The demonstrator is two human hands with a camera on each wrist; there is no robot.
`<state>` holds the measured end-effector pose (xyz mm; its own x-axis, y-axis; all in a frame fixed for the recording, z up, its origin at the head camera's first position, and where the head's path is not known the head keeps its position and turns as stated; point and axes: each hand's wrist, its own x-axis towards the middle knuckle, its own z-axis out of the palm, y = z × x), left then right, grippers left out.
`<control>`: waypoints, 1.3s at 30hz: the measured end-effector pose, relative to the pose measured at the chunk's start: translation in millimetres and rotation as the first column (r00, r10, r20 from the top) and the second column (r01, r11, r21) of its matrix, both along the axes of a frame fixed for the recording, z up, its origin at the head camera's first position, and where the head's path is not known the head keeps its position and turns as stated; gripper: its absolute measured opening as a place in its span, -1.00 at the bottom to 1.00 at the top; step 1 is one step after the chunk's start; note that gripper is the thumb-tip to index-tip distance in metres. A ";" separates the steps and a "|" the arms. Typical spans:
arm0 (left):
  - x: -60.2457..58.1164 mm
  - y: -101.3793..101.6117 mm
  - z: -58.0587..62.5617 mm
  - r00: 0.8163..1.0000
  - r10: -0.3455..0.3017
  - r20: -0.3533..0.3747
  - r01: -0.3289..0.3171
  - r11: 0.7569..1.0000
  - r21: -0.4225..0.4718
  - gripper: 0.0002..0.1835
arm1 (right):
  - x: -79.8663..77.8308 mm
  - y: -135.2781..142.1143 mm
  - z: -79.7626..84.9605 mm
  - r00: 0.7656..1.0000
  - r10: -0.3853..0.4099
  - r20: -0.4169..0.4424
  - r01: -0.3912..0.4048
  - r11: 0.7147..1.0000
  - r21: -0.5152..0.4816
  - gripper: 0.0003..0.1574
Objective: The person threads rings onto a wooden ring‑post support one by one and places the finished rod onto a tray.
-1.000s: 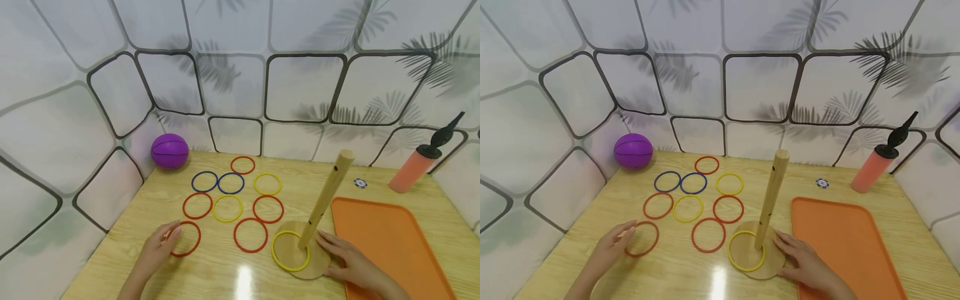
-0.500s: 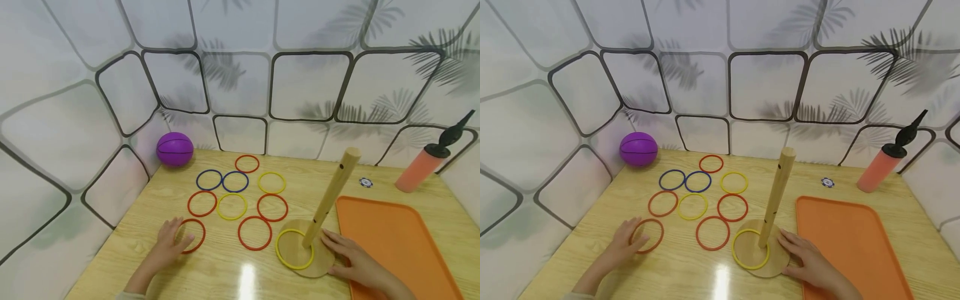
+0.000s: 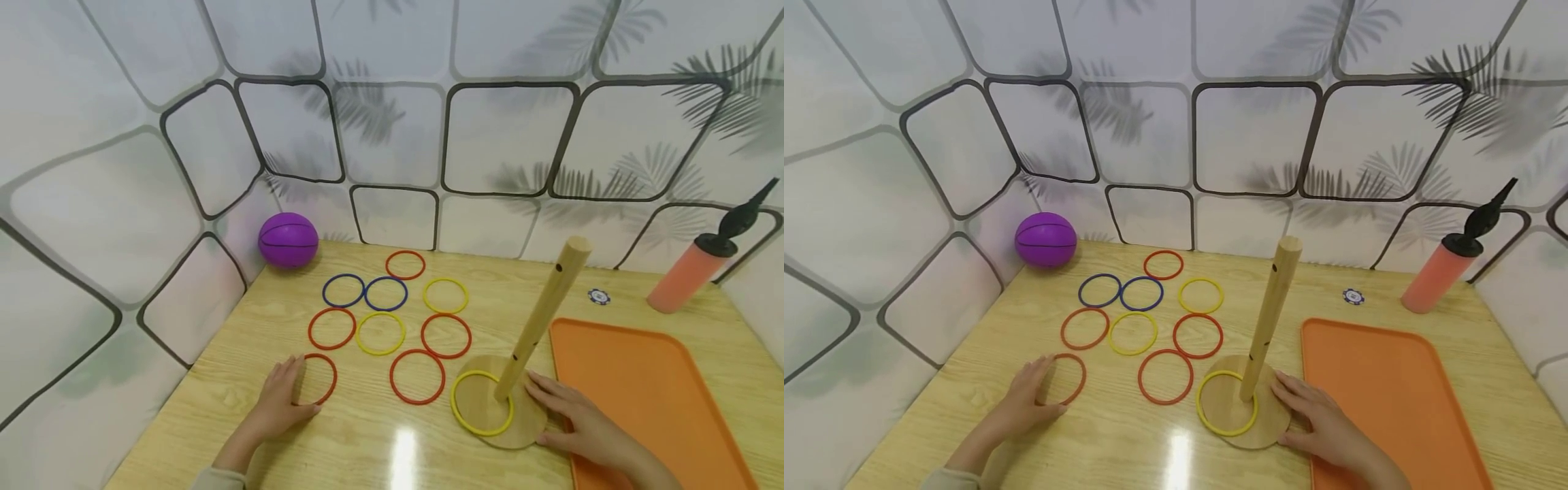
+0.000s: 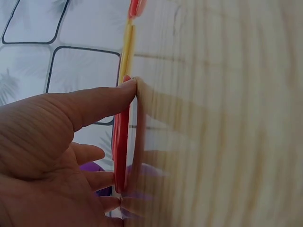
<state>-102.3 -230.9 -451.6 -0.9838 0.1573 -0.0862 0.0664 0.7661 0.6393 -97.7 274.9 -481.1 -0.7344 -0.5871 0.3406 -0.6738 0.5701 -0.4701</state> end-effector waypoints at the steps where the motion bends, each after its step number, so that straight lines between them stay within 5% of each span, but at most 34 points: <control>1: -1.2 0.3 -0.4 1.000 0.004 -0.006 -0.004 1.000 -0.004 0.03 | 0.3 0.4 0.2 1.000 -0.002 -0.003 0.002 1.000 0.001 -0.05; 7: -3.5 3.3 2.4 0.997 0.066 -0.035 -0.066 0.998 0.006 0.04 | 0.4 0.6 0.4 1.000 -0.006 -0.024 0.006 1.000 0.000 -0.05; 16: 11.9 16.3 24.3 0.997 0.070 -0.029 -0.070 0.998 0.001 0.04 | 8.3 -3.3 -0.2 1.000 -0.002 0.029 0.002 1.000 -0.005 -0.11; 23: 11.2 53.7 62.9 0.994 -0.015 -0.113 0.023 0.997 0.073 -0.02 | 7.3 -1.2 5.9 0.998 -0.017 0.062 0.017 1.000 0.001 -0.12; 33: 4.0 118.0 121.5 0.966 -0.156 -0.207 0.181 0.978 0.106 0.00 | 3.7 2.9 7.4 1.000 -0.007 -0.002 0.007 1.000 0.004 -0.11; 39: -3.3 139.5 150.6 0.953 -0.180 -0.245 0.212 0.971 0.112 0.06 | 3.6 3.0 10.2 0.996 -0.024 0.083 0.023 1.000 0.013 -0.14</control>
<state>-105.6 -91.4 -301.1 -0.9228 0.3429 0.1758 0.3648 0.6306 0.6850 -94.1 278.0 -470.9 -0.7739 -0.5727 0.2703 -0.6185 0.5917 -0.5171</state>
